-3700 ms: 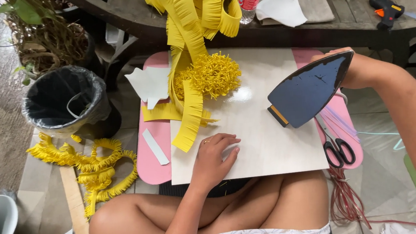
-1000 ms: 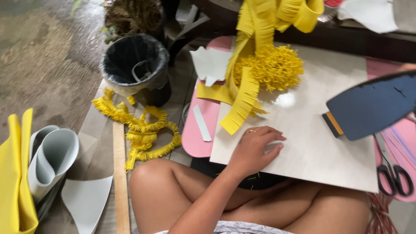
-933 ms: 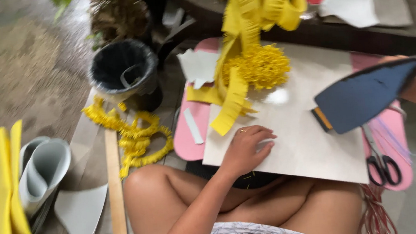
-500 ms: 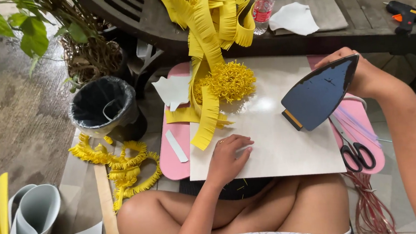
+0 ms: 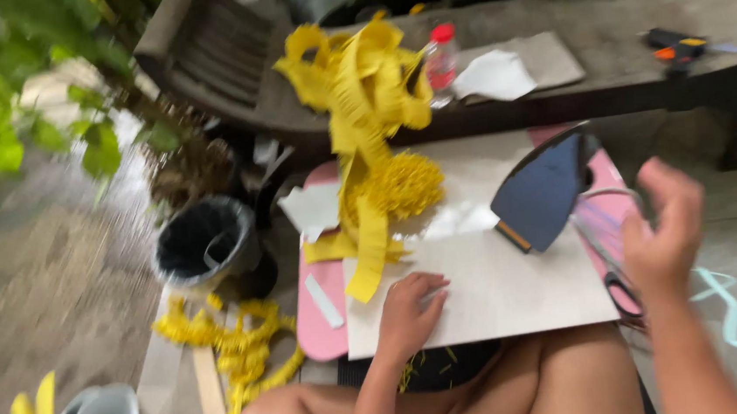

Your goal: Cutting fine fringe into yellow foam strips using scissors and then pressing them with an iron.

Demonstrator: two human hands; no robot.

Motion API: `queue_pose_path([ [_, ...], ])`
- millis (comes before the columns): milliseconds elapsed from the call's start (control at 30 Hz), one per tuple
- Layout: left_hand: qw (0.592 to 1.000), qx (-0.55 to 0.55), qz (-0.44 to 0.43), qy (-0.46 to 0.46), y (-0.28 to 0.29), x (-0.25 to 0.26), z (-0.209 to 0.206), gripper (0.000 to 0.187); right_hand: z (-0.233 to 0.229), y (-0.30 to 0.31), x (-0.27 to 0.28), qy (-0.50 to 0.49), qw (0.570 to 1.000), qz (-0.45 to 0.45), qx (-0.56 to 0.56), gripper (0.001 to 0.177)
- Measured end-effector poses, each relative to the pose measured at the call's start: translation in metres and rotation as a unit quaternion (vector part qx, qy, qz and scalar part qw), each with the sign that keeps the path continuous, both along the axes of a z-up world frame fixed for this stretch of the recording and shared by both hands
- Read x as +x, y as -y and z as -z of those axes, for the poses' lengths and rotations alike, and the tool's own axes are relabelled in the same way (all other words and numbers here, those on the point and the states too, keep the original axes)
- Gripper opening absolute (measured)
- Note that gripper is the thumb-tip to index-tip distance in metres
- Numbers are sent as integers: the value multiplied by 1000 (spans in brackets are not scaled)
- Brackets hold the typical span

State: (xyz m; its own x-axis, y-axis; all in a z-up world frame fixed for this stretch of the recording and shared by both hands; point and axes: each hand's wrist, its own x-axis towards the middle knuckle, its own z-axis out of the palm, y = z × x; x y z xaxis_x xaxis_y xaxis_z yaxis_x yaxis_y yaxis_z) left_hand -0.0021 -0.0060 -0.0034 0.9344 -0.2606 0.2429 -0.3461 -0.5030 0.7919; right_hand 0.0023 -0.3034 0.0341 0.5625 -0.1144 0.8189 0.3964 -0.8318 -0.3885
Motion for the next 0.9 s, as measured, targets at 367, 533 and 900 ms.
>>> queue_pose_path([
  [367, 999, -16, -24, -41, 10, 3, -5, 16, 124, -145, -134, -116, 947, -180, 241, 19],
  [533, 980, -178, 12, 90, 3, -24, -29, 15, 102, -178, -150, -311, 847, -427, 54, 13],
  [900, 963, -176, -152, 139, -66, -19, -59, 14, 212, -231, -60, -757, 387, -514, 112, 11],
])
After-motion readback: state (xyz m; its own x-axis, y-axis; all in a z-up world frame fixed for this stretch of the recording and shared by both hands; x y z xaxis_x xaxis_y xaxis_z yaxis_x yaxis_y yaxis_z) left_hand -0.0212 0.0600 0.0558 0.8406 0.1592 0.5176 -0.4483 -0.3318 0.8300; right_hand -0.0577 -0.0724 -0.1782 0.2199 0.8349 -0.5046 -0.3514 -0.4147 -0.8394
